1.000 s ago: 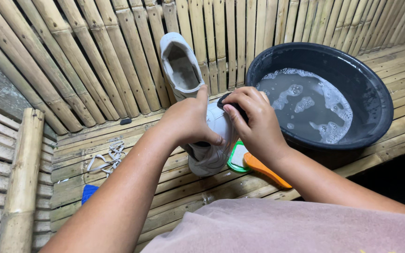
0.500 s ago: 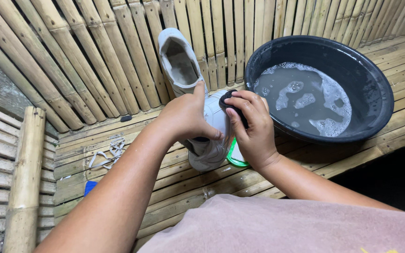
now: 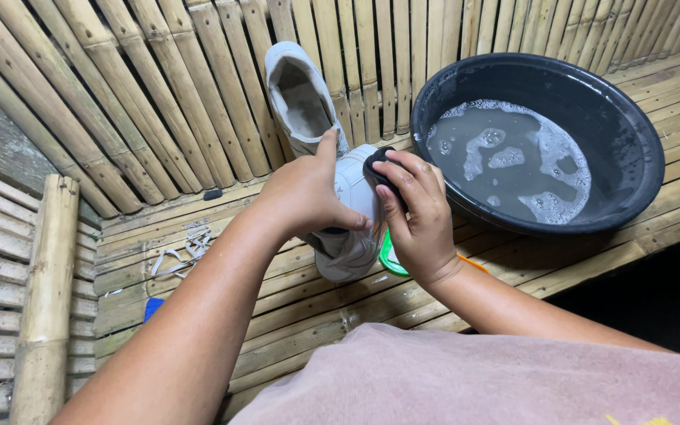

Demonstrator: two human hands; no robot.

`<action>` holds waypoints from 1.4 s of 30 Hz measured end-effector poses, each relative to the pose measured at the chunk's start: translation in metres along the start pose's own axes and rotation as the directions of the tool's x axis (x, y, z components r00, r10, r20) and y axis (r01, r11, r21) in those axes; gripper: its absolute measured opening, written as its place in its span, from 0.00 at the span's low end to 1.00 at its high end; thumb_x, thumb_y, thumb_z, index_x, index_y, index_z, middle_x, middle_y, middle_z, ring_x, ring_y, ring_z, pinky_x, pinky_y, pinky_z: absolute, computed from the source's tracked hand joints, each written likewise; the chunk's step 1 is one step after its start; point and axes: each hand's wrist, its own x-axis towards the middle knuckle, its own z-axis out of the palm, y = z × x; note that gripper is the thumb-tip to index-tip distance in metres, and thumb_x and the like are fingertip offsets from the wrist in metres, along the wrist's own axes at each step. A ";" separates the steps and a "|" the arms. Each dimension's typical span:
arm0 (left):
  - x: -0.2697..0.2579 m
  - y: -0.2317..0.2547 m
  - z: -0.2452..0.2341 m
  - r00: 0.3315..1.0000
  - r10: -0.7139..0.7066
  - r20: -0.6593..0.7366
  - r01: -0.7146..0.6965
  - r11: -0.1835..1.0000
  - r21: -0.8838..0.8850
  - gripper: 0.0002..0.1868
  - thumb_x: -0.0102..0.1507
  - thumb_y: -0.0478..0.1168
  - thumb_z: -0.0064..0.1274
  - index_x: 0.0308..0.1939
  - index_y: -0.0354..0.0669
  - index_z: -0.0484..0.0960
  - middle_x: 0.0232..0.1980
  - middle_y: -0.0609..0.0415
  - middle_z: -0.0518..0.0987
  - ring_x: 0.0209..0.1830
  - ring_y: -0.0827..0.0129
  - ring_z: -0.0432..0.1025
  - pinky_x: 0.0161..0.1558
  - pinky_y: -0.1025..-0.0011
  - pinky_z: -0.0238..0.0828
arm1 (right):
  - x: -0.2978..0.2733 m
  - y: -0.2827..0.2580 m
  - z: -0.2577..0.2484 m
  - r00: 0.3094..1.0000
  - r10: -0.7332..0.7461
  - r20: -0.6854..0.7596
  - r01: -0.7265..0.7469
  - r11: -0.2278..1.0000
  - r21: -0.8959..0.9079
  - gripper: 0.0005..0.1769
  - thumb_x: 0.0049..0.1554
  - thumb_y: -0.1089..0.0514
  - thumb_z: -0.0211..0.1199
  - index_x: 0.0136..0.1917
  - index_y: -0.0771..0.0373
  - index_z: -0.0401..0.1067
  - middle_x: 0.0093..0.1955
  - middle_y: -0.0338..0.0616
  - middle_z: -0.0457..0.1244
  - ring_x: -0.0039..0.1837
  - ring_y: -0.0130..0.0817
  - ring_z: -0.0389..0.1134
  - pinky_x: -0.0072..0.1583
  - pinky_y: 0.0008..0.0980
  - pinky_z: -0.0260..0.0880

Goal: The person scrubs a white sneaker with an orange brush and wipes it with a black cloth. They repeatedly dip the cloth into a basin of soapy water and continue cleaning the shoe's upper and sole.

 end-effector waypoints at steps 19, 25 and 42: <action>-0.014 -0.002 -0.003 0.999 -0.020 -0.029 0.019 0.999 -0.027 0.76 0.38 0.59 0.73 0.81 0.56 0.40 0.46 0.35 0.83 0.46 0.43 0.79 0.48 0.57 0.75 | -0.015 -0.003 0.006 1.000 0.006 0.007 -0.006 1.000 0.012 0.19 0.63 0.64 0.61 0.68 0.63 0.71 0.72 0.54 0.62 0.71 0.53 0.63 0.73 0.45 0.61; -0.018 -0.008 -0.004 0.997 -0.036 -0.062 0.034 0.999 -0.024 0.74 0.38 0.60 0.73 0.81 0.56 0.42 0.44 0.35 0.83 0.45 0.43 0.80 0.47 0.57 0.75 | -0.019 -0.002 0.012 1.000 0.009 0.017 -0.009 0.999 0.039 0.22 0.63 0.66 0.61 0.70 0.63 0.70 0.74 0.54 0.61 0.72 0.52 0.63 0.73 0.44 0.62; -0.031 -0.030 0.000 0.979 -0.068 -0.193 0.052 0.995 -0.084 0.72 0.40 0.63 0.74 0.79 0.54 0.47 0.48 0.31 0.82 0.48 0.41 0.79 0.49 0.56 0.75 | -0.031 0.005 0.041 0.999 0.007 0.031 -0.011 0.993 0.118 0.25 0.61 0.68 0.62 0.72 0.66 0.68 0.75 0.59 0.60 0.74 0.55 0.63 0.74 0.44 0.63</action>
